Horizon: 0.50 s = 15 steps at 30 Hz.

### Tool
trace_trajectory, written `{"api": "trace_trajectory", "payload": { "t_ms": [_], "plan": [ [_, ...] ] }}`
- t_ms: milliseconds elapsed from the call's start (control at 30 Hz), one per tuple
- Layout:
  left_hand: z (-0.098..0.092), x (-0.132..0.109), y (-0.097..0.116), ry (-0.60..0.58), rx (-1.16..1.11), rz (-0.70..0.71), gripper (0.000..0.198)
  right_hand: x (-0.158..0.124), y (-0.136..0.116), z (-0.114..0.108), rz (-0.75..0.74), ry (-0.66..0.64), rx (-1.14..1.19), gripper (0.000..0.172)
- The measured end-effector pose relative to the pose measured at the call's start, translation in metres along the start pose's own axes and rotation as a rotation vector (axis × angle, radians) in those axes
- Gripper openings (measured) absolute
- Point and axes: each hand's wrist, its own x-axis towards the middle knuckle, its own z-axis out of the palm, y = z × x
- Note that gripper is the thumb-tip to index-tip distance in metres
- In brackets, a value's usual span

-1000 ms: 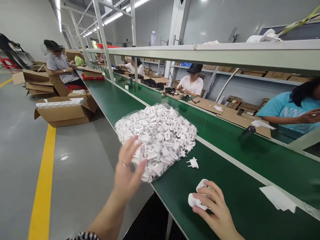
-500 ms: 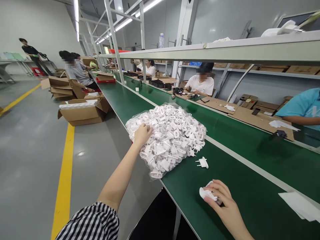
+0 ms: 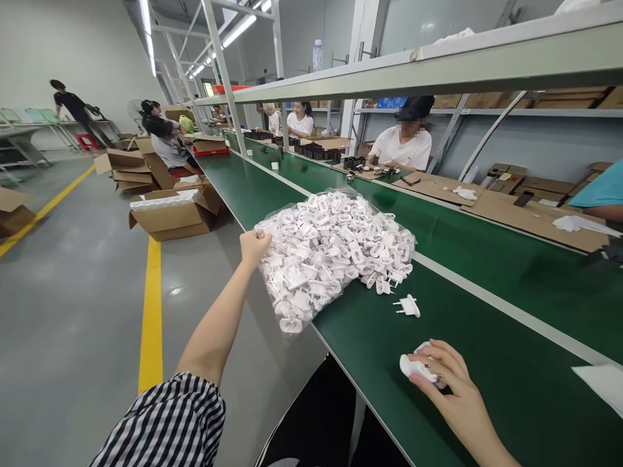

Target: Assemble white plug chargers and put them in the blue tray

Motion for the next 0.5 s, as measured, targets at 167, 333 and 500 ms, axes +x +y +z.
{"api": "trace_trajectory", "payload": {
  "t_ms": [167, 333, 500],
  "plan": [
    [0.000, 0.012, -0.006, -0.034, 0.094, 0.031, 0.026, 0.003, -0.003, 0.001, 0.076, -0.031, 0.054, 0.016],
    [-0.014, -0.009, 0.023, 0.049, 0.313, 0.229, 0.020, 0.009, -0.005, 0.001, 0.270, -0.026, 0.192, 0.017],
    [-0.023, -0.108, 0.079, -0.081, 0.042, 0.542, 0.033, 0.020, -0.005, -0.001, 0.469, 0.001, 0.339, 0.023]
  ]
}}
